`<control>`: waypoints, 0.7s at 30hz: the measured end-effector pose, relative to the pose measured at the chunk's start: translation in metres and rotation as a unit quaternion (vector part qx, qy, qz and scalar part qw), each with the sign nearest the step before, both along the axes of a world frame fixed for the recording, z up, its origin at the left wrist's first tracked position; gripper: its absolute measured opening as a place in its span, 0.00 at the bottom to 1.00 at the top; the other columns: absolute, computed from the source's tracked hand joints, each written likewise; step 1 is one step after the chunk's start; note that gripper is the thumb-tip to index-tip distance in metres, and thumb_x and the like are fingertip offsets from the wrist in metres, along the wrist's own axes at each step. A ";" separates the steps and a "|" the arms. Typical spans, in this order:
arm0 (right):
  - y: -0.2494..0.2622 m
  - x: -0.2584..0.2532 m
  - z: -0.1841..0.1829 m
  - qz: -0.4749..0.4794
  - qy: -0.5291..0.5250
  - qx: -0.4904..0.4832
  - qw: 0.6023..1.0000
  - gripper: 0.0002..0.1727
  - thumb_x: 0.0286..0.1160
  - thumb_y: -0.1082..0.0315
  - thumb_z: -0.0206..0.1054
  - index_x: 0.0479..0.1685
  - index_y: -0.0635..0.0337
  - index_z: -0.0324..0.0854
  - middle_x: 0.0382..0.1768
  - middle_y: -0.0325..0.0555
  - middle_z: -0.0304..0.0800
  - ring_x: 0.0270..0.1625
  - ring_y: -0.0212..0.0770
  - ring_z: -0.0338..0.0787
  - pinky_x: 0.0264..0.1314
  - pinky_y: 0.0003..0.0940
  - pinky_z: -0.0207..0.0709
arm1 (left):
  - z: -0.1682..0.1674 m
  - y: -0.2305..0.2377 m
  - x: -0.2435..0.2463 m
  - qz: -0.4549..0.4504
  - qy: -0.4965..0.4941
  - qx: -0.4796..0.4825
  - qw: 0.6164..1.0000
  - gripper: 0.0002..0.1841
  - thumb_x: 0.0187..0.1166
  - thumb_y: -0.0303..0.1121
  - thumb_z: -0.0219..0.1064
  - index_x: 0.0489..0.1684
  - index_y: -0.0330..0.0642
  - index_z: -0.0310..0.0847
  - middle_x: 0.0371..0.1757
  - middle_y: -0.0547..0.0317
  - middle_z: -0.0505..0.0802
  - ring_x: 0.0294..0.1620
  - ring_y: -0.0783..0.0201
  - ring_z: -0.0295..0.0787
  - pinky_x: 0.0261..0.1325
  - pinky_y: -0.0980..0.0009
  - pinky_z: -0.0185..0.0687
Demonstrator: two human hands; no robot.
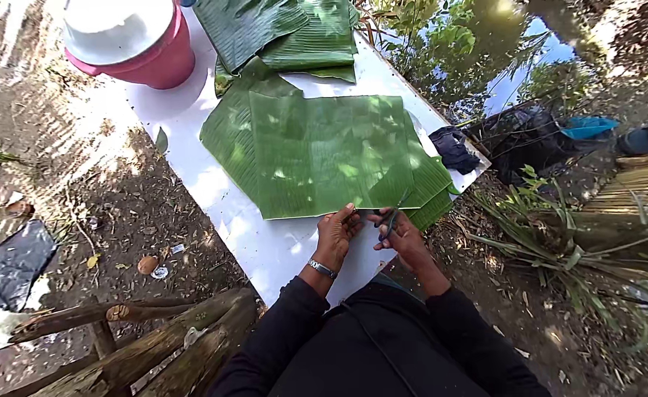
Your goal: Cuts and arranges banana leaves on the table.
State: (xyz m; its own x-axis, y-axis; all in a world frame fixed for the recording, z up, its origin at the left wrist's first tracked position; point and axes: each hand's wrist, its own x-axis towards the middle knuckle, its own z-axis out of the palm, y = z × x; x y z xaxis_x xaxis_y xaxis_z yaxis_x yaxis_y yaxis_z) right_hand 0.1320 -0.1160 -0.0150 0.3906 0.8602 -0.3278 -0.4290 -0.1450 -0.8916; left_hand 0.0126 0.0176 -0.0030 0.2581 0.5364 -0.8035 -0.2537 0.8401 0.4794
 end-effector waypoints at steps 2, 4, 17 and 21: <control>0.016 -0.006 0.002 -0.040 -0.037 -0.022 0.998 0.26 0.77 0.74 0.68 0.75 0.61 0.68 0.58 0.51 0.92 0.39 0.41 0.93 0.36 0.35 0.88 | -0.003 -0.002 -0.002 -0.007 0.004 0.000 1.000 0.09 0.79 0.27 0.70 0.49 0.32 0.78 0.37 0.47 0.93 0.32 0.58 0.92 0.38 0.62 0.92; 0.028 -0.011 -0.002 -0.070 -0.042 -0.035 0.996 0.26 0.78 0.75 0.69 0.76 0.62 0.72 0.49 0.51 0.93 0.30 0.38 0.89 0.31 0.34 0.87 | -0.004 -0.003 -0.004 -0.010 0.008 0.004 1.000 0.08 0.80 0.27 0.69 0.48 0.32 0.78 0.36 0.48 0.93 0.30 0.59 0.91 0.36 0.64 0.91; 0.024 -0.020 -0.017 0.016 0.022 0.011 1.000 0.15 0.80 0.52 0.63 0.38 0.55 0.84 0.35 0.35 0.87 0.30 0.33 0.85 0.38 0.36 0.88 | 0.002 0.002 -0.004 -0.007 -0.014 0.004 1.000 0.05 0.82 0.27 0.64 0.42 0.34 0.80 0.32 0.51 0.91 0.23 0.64 0.87 0.31 0.69 0.88; 0.040 -0.028 -0.006 -0.063 0.070 -0.075 0.993 0.16 0.93 0.62 0.55 0.46 0.68 0.80 0.22 0.43 0.84 0.18 0.36 0.81 0.29 0.35 0.87 | -0.002 0.002 -0.003 -0.017 -0.007 0.012 1.000 0.06 0.81 0.27 0.65 0.38 0.33 0.83 0.31 0.51 0.92 0.20 0.66 0.84 0.25 0.73 0.83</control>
State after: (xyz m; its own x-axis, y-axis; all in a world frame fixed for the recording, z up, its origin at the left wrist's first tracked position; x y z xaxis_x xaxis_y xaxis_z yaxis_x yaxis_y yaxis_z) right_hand 0.1043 -0.0760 -0.0205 0.4341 0.7443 -0.5074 -0.5707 -0.2086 -0.7942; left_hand 0.0091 0.0195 -0.0055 0.2874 0.5456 -0.7872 -0.2317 0.8371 0.4956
